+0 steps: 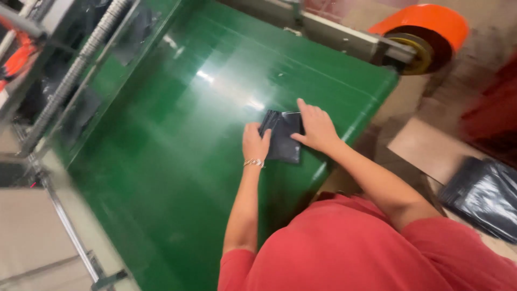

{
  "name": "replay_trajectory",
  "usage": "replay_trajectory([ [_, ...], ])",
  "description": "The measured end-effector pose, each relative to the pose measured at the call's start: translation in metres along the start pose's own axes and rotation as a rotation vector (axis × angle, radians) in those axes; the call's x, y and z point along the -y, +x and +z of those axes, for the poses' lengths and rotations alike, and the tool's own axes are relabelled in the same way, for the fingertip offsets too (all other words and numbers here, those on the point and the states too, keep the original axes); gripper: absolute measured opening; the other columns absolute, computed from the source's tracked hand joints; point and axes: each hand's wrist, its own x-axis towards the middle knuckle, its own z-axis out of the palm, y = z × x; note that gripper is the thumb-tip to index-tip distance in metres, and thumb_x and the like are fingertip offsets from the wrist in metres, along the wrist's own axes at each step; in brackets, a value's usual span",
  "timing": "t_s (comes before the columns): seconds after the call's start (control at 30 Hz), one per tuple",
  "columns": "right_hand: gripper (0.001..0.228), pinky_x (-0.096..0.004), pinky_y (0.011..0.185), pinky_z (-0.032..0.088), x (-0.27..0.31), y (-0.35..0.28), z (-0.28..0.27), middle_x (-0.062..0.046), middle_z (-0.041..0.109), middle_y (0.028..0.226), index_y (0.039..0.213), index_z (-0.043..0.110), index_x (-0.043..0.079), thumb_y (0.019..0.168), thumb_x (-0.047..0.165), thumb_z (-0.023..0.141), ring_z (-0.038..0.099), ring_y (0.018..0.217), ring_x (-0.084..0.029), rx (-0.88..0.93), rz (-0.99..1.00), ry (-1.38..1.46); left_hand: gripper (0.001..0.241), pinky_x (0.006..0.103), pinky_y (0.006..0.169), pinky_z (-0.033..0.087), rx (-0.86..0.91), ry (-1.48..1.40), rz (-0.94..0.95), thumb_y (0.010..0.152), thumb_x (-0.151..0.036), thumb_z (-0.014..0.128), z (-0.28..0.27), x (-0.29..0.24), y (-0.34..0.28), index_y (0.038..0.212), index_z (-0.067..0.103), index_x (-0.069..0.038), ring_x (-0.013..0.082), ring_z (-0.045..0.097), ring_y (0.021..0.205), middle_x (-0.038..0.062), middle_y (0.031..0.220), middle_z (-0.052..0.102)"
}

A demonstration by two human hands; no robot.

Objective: Folding plastic bags as they come off a production line and stacking them into a crate.

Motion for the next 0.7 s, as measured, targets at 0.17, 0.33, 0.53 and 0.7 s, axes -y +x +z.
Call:
replay_trajectory([
  [0.17, 0.094, -0.054, 0.104, 0.044, -0.030, -0.012, -0.027, -0.024, 0.058, 0.131, 0.151, 0.033, -0.001, 0.086, 0.062, 0.060, 0.057, 0.120, -0.044, -0.186, -0.270, 0.420, 0.023, 0.0418, 0.074, 0.049, 0.125, -0.124, 0.360, 0.084, -0.018, 0.076, -0.056, -0.091, -0.015, 0.098, 0.059, -0.010, 0.0340, 0.059, 0.082, 0.008, 0.086, 0.050],
  [0.33, 0.065, -0.052, 0.086, 0.053, -0.048, -0.097, -0.049, -0.015, 0.069, 0.105, 0.149, 0.043, 0.011, 0.101, 0.055, 0.038, 0.067, 0.090, -0.041, -0.243, -0.224, 0.538, 0.026, 0.0363, 0.081, 0.052, -0.031, -0.153, 0.690, 0.082, -0.020, 0.081, -0.053, -0.120, -0.040, 0.100, 0.063, -0.015, 0.0234, 0.060, 0.087, 0.002, 0.094, 0.056],
  [0.53, 0.036, -0.043, 0.093, 0.055, -0.144, -0.254, -0.026, -0.012, 0.072, 0.107, 0.121, 0.070, 0.006, 0.088, 0.019, 0.076, 0.069, 0.104, -0.027, -0.417, 0.552, 0.856, 0.034, 0.0413, 0.080, 0.052, 0.063, -0.395, 0.820, 0.092, -0.026, 0.072, -0.049, -0.146, -0.071, 0.114, 0.059, -0.004, 0.0259, 0.063, 0.089, 0.006, 0.099, 0.060],
  [0.7, 0.031, -0.036, 0.088, 0.058, -0.253, -0.422, -0.041, -0.003, 0.069, 0.109, 0.124, 0.058, 0.017, 0.099, 0.010, 0.074, 0.069, 0.097, -0.018, -0.871, 1.026, 0.967, 0.018, 0.0342, 0.075, 0.056, 0.434, -0.486, 0.610, 0.088, -0.014, 0.073, -0.030, -0.139, -0.101, 0.104, 0.067, -0.010, 0.0212, 0.066, 0.078, -0.001, 0.082, 0.065],
])
